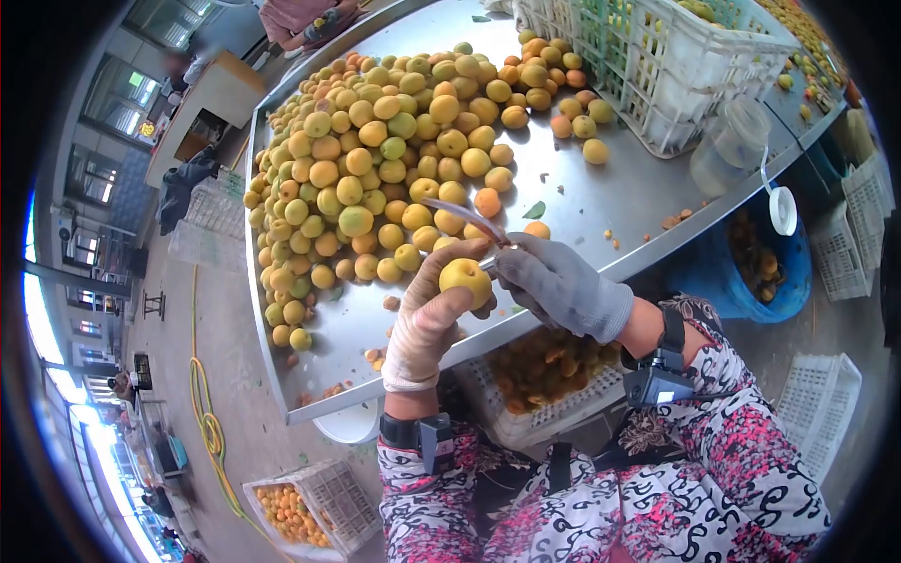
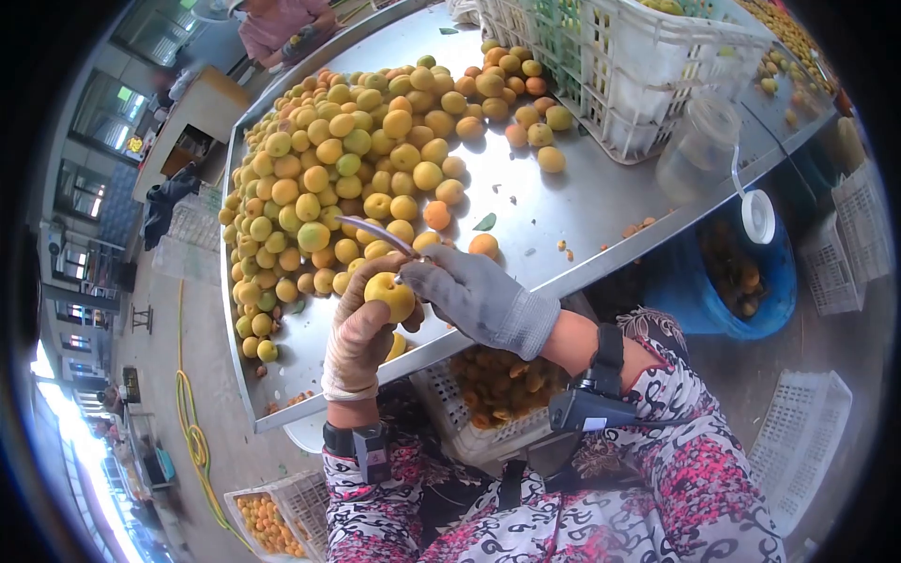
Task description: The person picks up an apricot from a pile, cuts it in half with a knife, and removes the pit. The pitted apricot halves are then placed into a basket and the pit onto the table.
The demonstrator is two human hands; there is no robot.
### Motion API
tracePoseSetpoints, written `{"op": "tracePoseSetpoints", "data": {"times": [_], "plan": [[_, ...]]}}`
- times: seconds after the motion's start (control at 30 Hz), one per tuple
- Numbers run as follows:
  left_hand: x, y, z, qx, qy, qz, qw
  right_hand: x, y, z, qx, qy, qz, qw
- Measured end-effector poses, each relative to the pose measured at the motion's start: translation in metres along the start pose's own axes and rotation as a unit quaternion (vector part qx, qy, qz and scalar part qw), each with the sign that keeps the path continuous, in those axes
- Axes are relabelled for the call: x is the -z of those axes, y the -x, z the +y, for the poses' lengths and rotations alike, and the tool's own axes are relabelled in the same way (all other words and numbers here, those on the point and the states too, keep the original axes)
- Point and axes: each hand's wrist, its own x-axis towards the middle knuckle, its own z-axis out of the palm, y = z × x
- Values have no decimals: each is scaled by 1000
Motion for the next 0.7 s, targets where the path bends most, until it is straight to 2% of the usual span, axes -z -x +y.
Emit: {"op": "tracePoseSetpoints", "data": {"times": [0.07, 0.27, 0.4, 0.5, 0.7], "plan": [[-5, 4, 3, 18, -14, 22, 999, -2, -6, 12, 108, 103, 16, 989], [3, 4, -1, 25, -30, 28, 999, -2, -6, 11, 78, 126, -14, 989], [3, 6, -2, 45, -25, 30, 998, -4, -9, 21, 102, 141, -2, 985], [4, 7, -3, 58, -26, 16, 998, -6, -4, 10, 57, 159, -5, 986], [-11, 7, -7, 35, 16, 47, 998, -6, -4, 10, 47, 243, -38, 968]]}}
